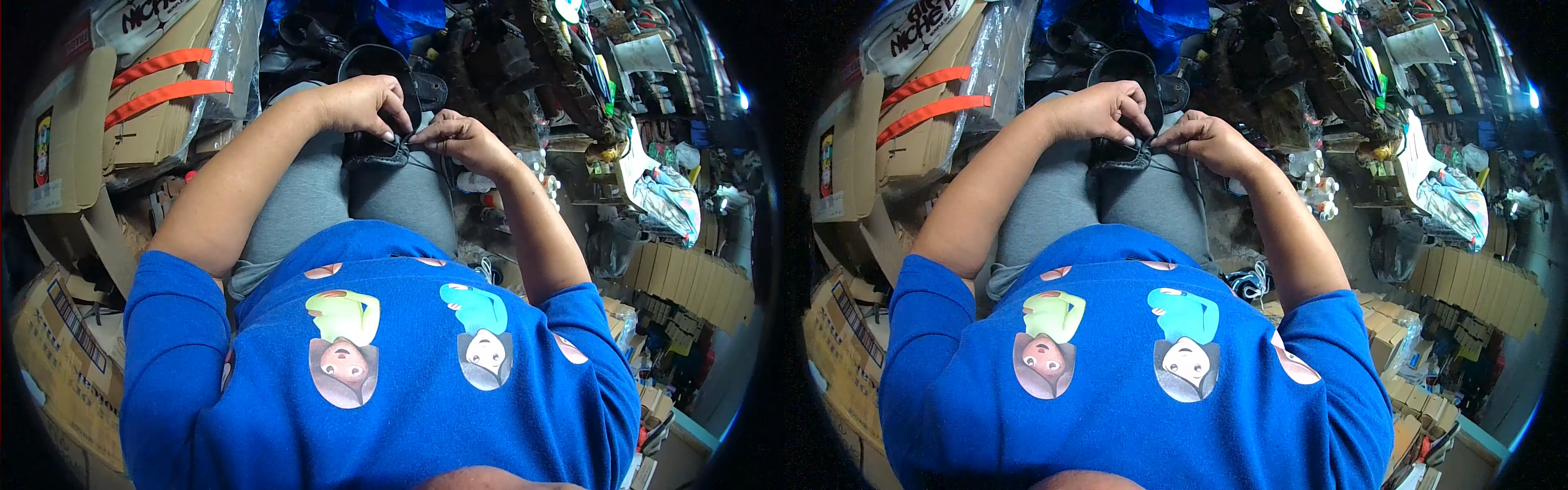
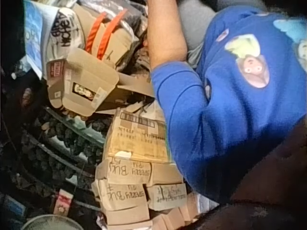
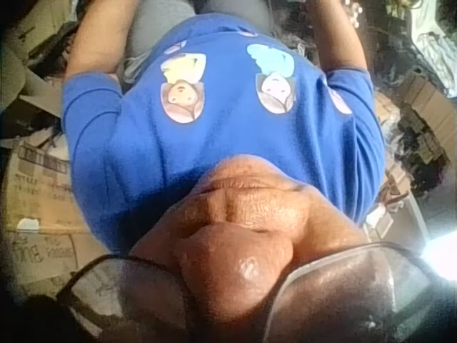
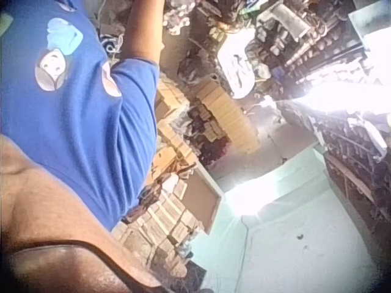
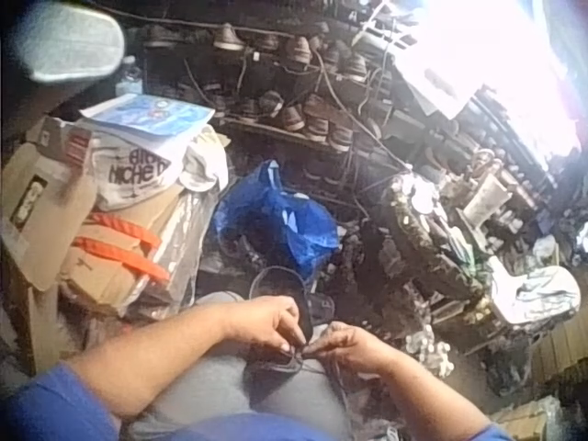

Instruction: Manually stitching the components of a black leather shoe upper using a needle and thread.

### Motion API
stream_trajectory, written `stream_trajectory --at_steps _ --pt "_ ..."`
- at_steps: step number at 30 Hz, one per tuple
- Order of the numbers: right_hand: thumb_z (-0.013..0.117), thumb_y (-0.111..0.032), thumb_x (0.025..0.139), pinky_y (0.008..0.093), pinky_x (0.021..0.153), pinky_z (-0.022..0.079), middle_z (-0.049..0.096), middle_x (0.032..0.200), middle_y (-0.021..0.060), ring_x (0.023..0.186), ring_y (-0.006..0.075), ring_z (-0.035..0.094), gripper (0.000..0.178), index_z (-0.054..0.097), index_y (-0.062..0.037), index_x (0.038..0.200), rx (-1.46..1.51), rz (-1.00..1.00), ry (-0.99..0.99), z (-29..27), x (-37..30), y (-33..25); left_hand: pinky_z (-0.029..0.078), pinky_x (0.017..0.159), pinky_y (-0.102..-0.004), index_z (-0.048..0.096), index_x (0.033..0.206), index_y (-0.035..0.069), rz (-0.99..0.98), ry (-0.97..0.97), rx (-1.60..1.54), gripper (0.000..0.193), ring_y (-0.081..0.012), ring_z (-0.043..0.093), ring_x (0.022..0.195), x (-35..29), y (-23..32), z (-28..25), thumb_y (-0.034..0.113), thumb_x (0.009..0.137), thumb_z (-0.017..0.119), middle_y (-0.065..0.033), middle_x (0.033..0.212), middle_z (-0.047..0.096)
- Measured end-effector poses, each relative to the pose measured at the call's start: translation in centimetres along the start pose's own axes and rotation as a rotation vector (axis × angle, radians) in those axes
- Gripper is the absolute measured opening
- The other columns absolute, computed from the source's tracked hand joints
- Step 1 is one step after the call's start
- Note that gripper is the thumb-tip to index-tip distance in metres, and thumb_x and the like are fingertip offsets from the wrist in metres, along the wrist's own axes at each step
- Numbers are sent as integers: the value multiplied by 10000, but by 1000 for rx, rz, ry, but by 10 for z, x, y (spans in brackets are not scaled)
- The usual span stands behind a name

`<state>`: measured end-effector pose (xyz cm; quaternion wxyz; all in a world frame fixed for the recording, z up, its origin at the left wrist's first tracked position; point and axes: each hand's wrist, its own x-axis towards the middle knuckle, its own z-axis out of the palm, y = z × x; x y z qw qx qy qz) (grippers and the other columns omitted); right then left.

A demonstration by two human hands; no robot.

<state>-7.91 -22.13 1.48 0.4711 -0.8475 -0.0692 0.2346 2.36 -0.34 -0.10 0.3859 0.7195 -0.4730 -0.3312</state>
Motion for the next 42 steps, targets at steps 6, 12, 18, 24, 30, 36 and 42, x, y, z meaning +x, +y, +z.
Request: stream_trajectory --at_steps 6,12,18,24,30,36,42 --pt "684 -71 802 263 735 470 585 831 12 796 126 572 236 728 -153 1019 -35 -2 75 10 -16 -2 453 722 -261 729 983 101 -16 -5 -40 303 -123 502 777 -2 3 -2 25 689 733 -18 987 464" --pt "675 -37 741 298 704 497 610 814 73 764 198 609 251 728 -135 966 -252 -120 182 17 -11 -13 452 730 -267 730 979 105 -7 -1 -1 301 -135 506 791 4 -1 -1 27 688 736 -23 983 474" --pt "675 -52 689 353 687 519 632 776 119 751 288 640 233 724 -131 902 -558 -202 194 7 -16 -27 454 737 -271 732 978 120 -14 11 37 295 -143 512 807 1 2 -1 44 692 738 -26 990 480" --pt "683 -46 716 341 682 516 631 807 110 750 256 643 215 720 -115 916 -425 -178 182 14 -16 -29 462 746 -274 731 978 118 -2 15 35 298 -146 521 827 2 1 1 50 688 743 -28 989 489" --pt "682 -28 758 292 663 484 573 773 43 732 137 596 197 713 -107 936 -239 -76 205 27 -6 -18 469 793 -296 703 986 88 31 48 93 299 -189 541 880 1 1 2 12 697 684 -61 988 500" --pt "677 -40 778 309 645 475 553 799 56 733 178 586 192 712 -120 949 -278 -166 243 24 -15 -19 474 792 -326 628 1067 66 48 559 93 401 -183 566 845 -47 -4 -2 -82 728 472 -108 1006 512" --pt "654 -83 787 377 762 421 579 781 48 788 231 580 256 703 -188 1015 -623 -263 410 45 -28 -16 436 791 -363 701 878 124 -142 561 262 224 -242 572 883 -86 21 31 -12 722 617 -51 850 589"
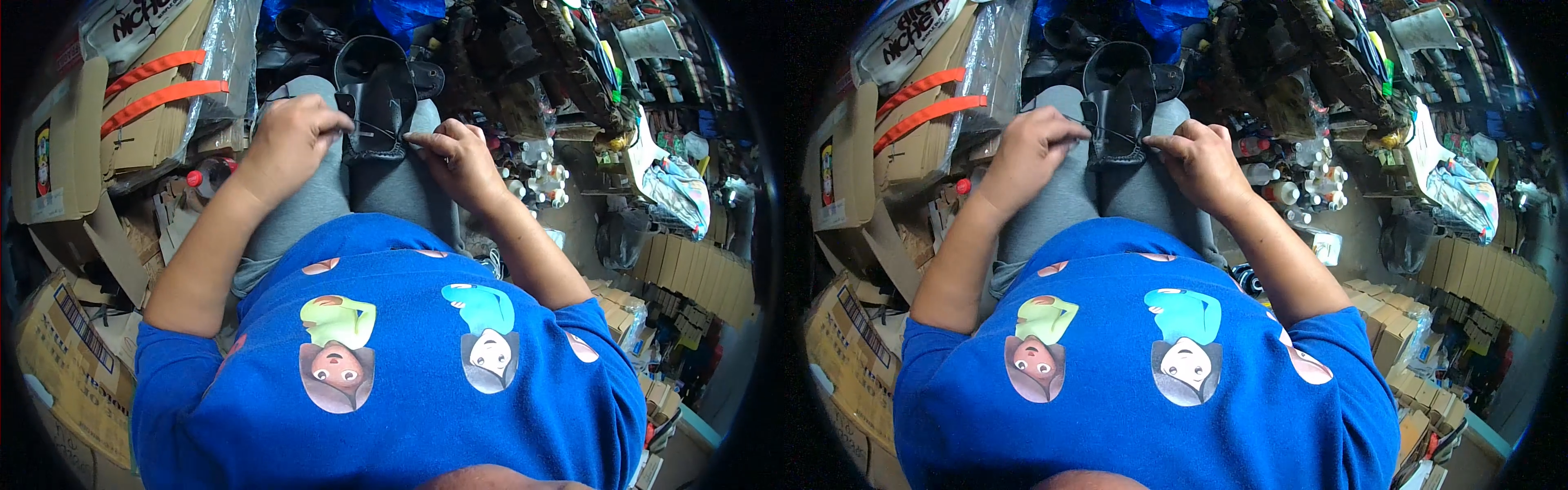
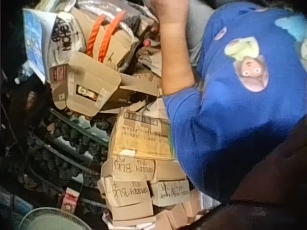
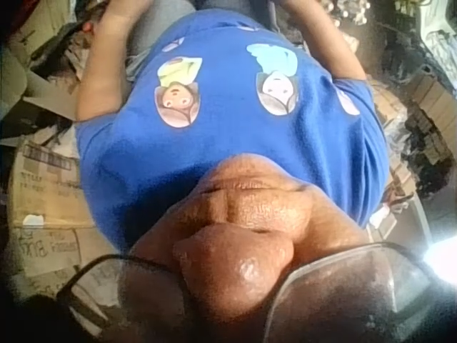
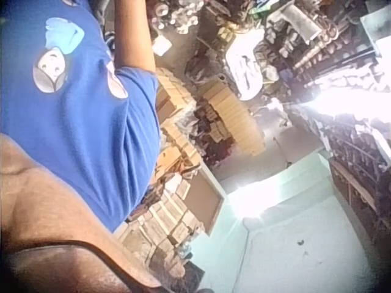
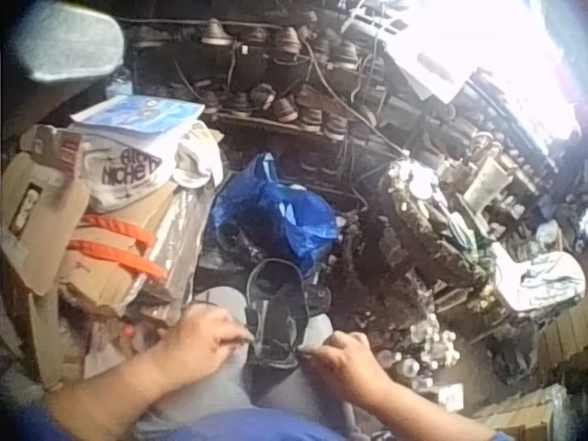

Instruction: Manually stitching the components of a black leather shoe upper using a needle and thread.

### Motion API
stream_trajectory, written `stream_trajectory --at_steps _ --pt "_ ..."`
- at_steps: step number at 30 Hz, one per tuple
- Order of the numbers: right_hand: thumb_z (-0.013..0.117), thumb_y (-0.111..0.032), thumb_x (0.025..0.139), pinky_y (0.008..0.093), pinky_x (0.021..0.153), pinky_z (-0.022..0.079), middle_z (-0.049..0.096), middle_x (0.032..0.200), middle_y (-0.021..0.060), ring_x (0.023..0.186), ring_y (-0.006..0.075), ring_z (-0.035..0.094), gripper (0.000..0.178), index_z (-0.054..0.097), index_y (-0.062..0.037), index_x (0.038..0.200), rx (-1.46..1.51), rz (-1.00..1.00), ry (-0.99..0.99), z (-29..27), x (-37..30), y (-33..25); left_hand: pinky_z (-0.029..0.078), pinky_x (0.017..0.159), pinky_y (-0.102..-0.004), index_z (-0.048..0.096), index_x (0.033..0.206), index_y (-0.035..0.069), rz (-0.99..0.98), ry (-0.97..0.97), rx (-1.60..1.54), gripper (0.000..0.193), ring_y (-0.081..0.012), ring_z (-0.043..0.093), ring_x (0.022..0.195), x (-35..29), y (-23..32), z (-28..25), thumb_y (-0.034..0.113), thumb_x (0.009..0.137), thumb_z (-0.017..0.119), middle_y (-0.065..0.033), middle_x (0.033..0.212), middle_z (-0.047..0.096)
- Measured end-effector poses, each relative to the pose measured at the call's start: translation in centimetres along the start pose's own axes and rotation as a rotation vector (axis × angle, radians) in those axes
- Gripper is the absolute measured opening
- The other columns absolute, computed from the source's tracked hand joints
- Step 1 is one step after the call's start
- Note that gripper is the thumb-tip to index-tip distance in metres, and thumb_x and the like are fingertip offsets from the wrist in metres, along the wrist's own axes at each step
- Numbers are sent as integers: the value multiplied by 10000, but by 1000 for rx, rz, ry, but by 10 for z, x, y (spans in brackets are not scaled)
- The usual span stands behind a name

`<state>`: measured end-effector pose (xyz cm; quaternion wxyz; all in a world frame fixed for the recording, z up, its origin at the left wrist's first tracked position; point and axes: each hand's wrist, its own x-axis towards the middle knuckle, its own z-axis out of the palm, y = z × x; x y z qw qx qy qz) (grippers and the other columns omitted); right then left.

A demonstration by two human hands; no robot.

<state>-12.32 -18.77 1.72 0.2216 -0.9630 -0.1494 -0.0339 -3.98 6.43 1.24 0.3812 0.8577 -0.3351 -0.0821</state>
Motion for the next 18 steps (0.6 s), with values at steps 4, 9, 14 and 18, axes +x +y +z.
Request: stream_trajectory --at_steps 4,9,14,18 --pt "624 -28 807 323 698 432 517 787 55 773 213 536 292 700 -181 1043 101 47 -45 3 -1 8 365 798 -353 716 900 153 162 182 365 208 -197 540 847 -5 1 17 55 720 681 -18 781 544" --pt "586 17 798 279 740 437 498 807 31 779 159 527 326 709 -170 1036 414 193 -239 -5 14 32 355 781 -348 725 908 197 188 120 159 232 -192 513 814 13 -3 24 86 706 706 -7 741 493" --pt "510 108 733 261 803 452 534 855 15 853 136 553 444 718 -160 1020 440 233 -287 -9 20 31 344 777 -344 732 916 220 201 77 133 256 -189 505 801 17 -5 27 86 699 711 -2 736 476" --pt "551 75 769 256 819 453 547 871 13 878 130 561 377 720 -158 1012 418 225 -306 -9 22 34 346 788 -344 734 897 234 181 54 150 211 -178 510 823 17 -6 27 114 727 700 12 755 494"
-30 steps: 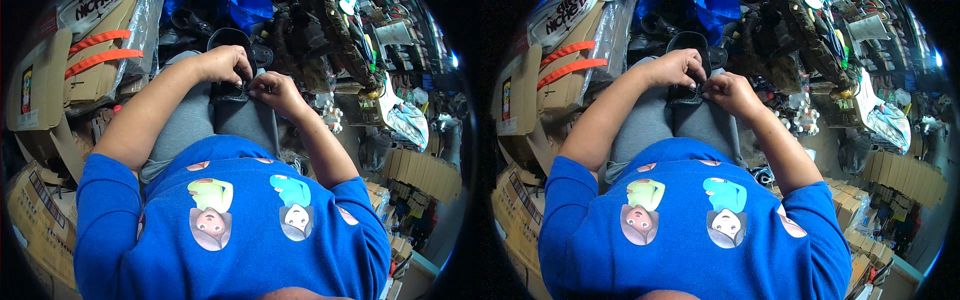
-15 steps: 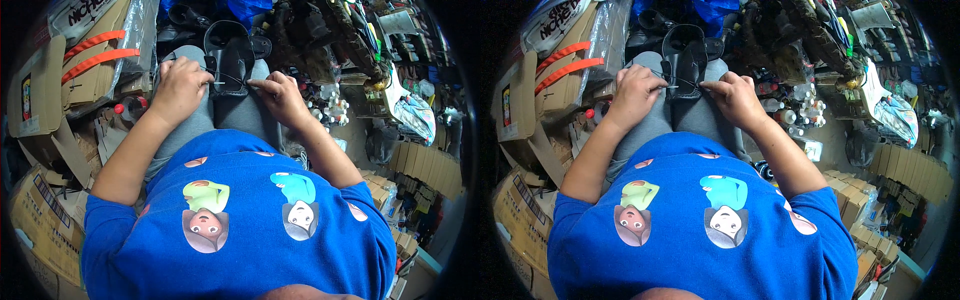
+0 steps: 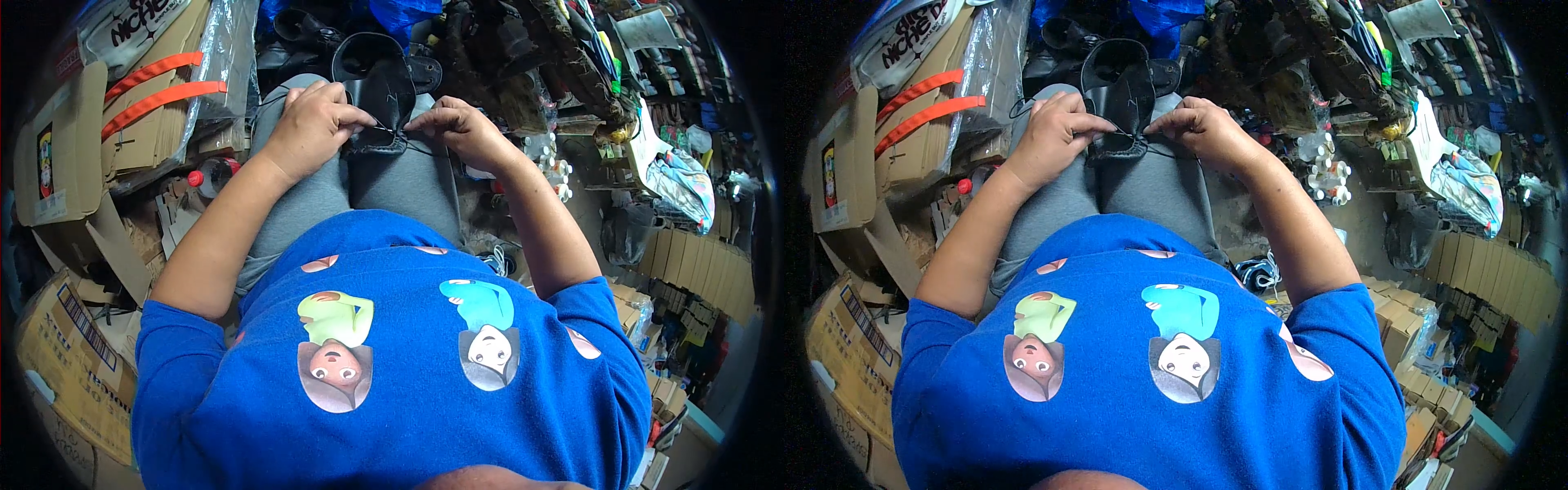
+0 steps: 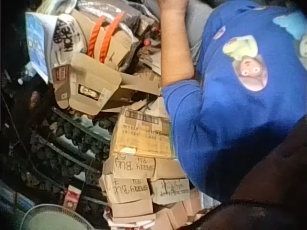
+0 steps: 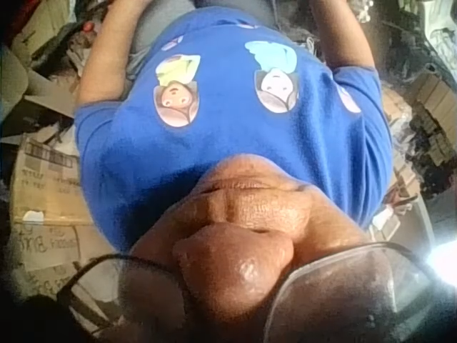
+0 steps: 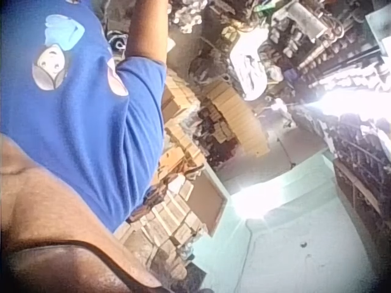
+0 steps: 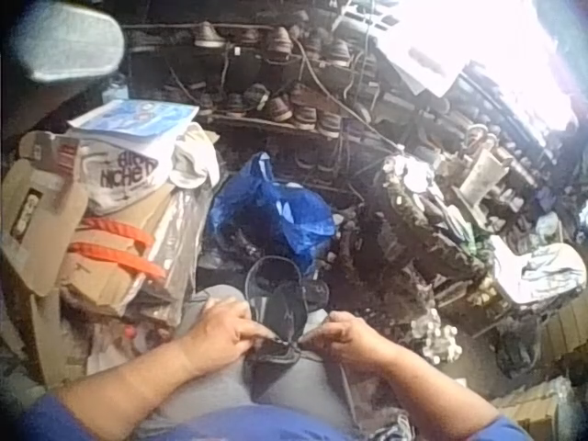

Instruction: Manually stitching the components of a black leather shoe upper using a needle and thread.

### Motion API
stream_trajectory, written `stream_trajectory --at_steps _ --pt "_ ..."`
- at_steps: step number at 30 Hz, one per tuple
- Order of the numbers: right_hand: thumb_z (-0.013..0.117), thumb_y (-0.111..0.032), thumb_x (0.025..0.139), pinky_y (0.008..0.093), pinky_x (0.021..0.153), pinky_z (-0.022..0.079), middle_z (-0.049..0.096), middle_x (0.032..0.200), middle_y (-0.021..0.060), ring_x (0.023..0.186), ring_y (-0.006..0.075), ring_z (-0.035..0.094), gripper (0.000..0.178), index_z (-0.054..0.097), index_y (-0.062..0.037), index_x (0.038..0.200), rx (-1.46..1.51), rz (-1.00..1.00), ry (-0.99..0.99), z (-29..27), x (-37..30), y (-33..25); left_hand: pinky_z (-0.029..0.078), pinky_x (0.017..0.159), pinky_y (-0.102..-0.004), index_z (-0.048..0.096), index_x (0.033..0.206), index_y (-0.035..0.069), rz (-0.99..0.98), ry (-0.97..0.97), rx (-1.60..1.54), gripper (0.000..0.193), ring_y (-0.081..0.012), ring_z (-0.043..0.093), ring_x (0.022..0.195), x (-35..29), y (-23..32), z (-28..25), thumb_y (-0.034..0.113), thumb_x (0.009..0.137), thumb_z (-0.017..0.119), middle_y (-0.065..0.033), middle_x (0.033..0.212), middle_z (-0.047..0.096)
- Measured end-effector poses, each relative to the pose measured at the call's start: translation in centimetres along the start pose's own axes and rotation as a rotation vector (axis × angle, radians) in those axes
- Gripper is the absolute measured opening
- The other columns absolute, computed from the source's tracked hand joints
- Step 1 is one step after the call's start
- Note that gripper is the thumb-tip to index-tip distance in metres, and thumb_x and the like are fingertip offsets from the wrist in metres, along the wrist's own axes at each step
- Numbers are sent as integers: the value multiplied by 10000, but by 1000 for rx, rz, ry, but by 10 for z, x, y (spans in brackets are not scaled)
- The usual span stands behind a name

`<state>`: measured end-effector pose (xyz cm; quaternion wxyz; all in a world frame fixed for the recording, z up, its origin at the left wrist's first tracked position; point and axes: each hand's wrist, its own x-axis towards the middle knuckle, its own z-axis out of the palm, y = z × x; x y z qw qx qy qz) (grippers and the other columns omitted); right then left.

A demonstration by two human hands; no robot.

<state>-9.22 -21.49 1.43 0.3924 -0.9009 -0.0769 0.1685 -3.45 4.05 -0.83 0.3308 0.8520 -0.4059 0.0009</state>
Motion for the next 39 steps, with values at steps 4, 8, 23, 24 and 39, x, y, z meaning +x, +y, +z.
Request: stream_trajectory --at_steps 4,8,23,24,39 --pt "551 77 762 256 805 452 542 857 10 854 125 556 384 724 -158 1012 19 -23 11 0 0 -2 333 785 -333 734 914 223 -6 -4 1 257 -179 509 826 1 0 -1 74 708 699 6 740 492" --pt "567 65 771 241 773 446 522 834 -5 817 105 535 370 727 -154 1022 93 -13 -16 0 -1 -1 324 798 -335 735 909 219 -25 -34 4 232 -173 513 824 2 4 0 93 719 697 12 734 508" --pt "650 -37 836 228 717 464 596 855 -19 789 73 557 251 704 -111 1070 97 -3 -2 5 -4 -4 317 853 -365 720 941 178 -63 -101 49 212 -180 540 903 0 19 -6 145 732 715 10 788 588" --pt "650 -37 836 228 717 464 596 855 -19 789 73 557 251 704 -111 1070 98 -3 -1 8 -4 -4 317 853 -365 720 941 178 -62 -101 50 212 -180 540 903 -1 19 -5 145 732 715 10 788 588" --pt "718 -109 814 204 708 466 646 843 -12 768 46 568 149 661 -14 913 464 213 -19 15 16 -12 300 792 -414 687 870 182 -451 -389 -87 167 -180 605 917 30 26 4 299 755 716 12 832 686"
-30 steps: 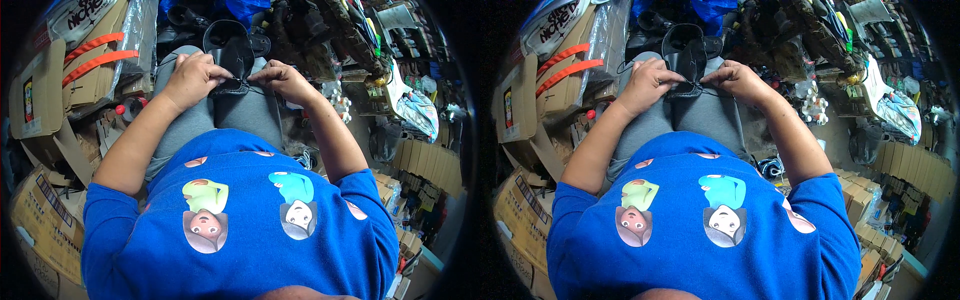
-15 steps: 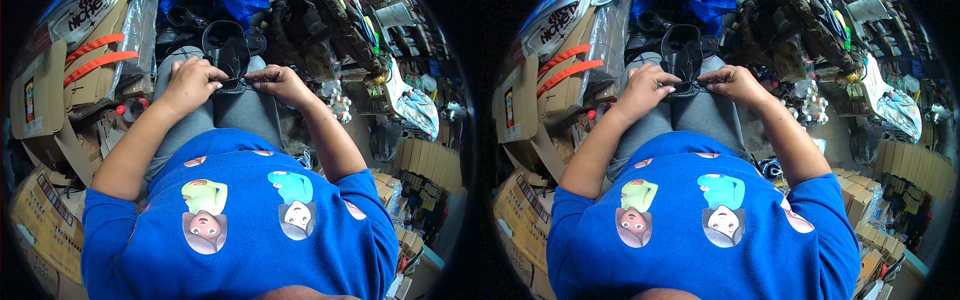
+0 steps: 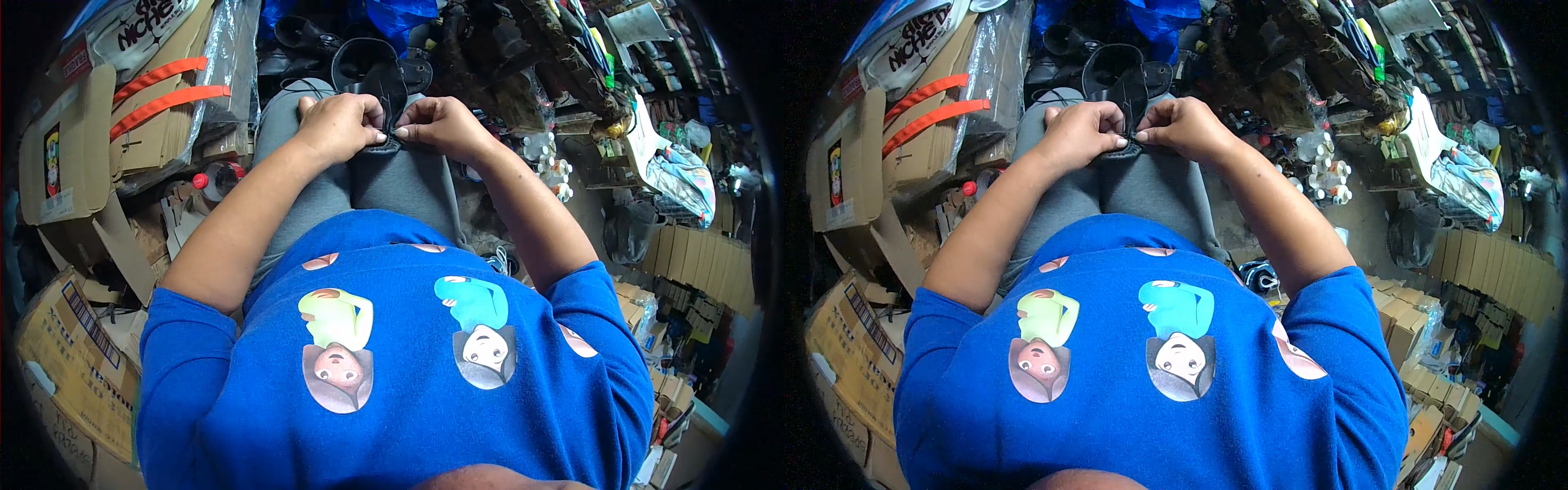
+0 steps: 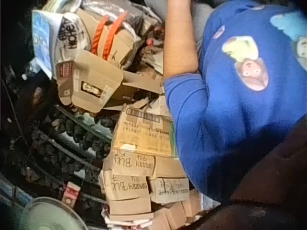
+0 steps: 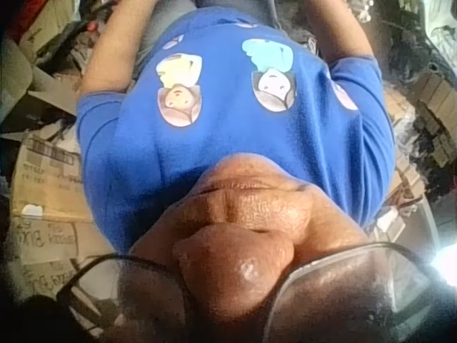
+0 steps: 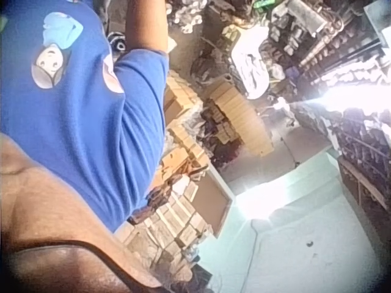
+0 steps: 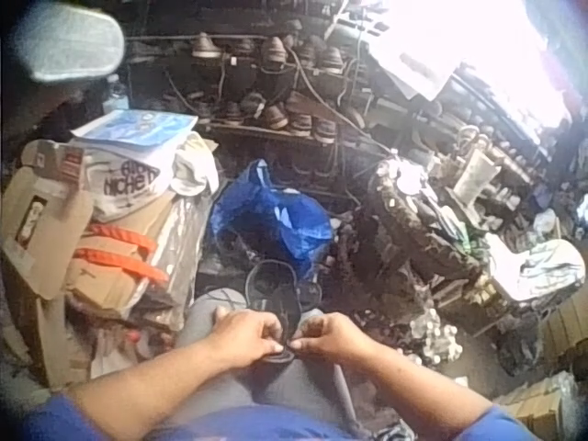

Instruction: Manually stitching the components of a black leather shoe upper using a needle and thread.

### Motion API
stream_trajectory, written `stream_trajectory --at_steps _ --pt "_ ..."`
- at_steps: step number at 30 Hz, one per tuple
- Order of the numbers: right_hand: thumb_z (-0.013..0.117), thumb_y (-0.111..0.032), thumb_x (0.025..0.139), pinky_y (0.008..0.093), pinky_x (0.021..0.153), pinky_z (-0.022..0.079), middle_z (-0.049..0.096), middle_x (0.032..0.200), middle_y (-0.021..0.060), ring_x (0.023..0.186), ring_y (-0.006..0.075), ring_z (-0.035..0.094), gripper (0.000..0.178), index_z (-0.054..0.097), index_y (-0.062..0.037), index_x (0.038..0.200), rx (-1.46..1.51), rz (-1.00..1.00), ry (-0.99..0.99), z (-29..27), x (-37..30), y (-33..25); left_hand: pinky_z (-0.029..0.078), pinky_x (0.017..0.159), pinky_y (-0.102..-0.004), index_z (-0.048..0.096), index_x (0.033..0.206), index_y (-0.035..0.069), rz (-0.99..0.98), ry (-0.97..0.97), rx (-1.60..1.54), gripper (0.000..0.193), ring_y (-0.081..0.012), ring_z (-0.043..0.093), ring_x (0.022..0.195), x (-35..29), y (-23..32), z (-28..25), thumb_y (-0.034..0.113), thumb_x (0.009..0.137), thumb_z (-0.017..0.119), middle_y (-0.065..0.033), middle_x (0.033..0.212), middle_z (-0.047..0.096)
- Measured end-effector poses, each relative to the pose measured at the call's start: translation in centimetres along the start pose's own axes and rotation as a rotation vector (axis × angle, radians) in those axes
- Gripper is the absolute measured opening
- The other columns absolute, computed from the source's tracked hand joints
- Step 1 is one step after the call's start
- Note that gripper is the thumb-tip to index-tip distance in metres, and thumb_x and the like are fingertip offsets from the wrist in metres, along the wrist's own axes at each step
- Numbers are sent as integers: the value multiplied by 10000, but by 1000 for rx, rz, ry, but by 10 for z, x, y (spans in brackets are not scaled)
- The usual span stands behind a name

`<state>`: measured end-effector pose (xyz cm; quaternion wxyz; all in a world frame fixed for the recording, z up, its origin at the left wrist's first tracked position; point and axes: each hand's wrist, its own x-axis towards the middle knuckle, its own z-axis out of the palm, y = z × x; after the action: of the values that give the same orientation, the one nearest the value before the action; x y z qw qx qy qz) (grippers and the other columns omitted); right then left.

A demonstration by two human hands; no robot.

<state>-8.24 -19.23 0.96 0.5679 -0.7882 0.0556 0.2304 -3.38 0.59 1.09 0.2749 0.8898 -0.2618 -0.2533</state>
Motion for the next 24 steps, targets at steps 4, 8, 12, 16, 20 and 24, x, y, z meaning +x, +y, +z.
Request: stream_trajectory --at_steps 4,8,12,16,20,24 --pt "722 -107 806 207 640 439 617 751 -26 712 41 540 102 647 -42 832 -273 -3 -52 -3 3 -10 311 805 -429 689 851 177 137 88 77 152 -196 580 945 -2 -5 2 297 759 710 4 836 678" --pt "722 -99 800 218 608 423 593 711 -41 678 39 518 83 644 -70 802 -9 -37 -9 -17 -2 8 303 844 -416 655 819 123 266 184 178 128 -211 531 930 -12 -14 -10 243 782 680 -4 831 640" --pt "740 -116 791 222 666 420 572 763 -33 711 56 513 118 647 -62 839 160 -40 -56 -24 -9 19 363 828 -429 634 897 107 231 165 184 113 -256 560 925 -22 -7 -12 191 821 624 -47 842 636" --pt "737 -132 798 224 715 412 527 831 -18 799 56 508 152 641 -34 862 -192 -204 95 -22 -21 27 434 807 -453 618 968 109 163 94 72 139 -309 623 889 -13 -8 -5 164 852 566 -107 855 661" --pt "692 -153 845 216 752 409 544 856 -30 814 57 506 175 615 -35 950 -74 -74 -21 -37 -39 24 428 822 -467 618 986 124 225 60 103 152 -306 635 894 -5 -11 2 180 876 529 -113 878 677" --pt "697 -148 840 225 763 428 571 910 -24 834 52 513 201 631 -35 993 64 -59 49 -28 -39 15 479 743 -432 610 971 81 308 104 93 144 -345 635 820 -5 -13 4 158 866 549 -162 844 656"
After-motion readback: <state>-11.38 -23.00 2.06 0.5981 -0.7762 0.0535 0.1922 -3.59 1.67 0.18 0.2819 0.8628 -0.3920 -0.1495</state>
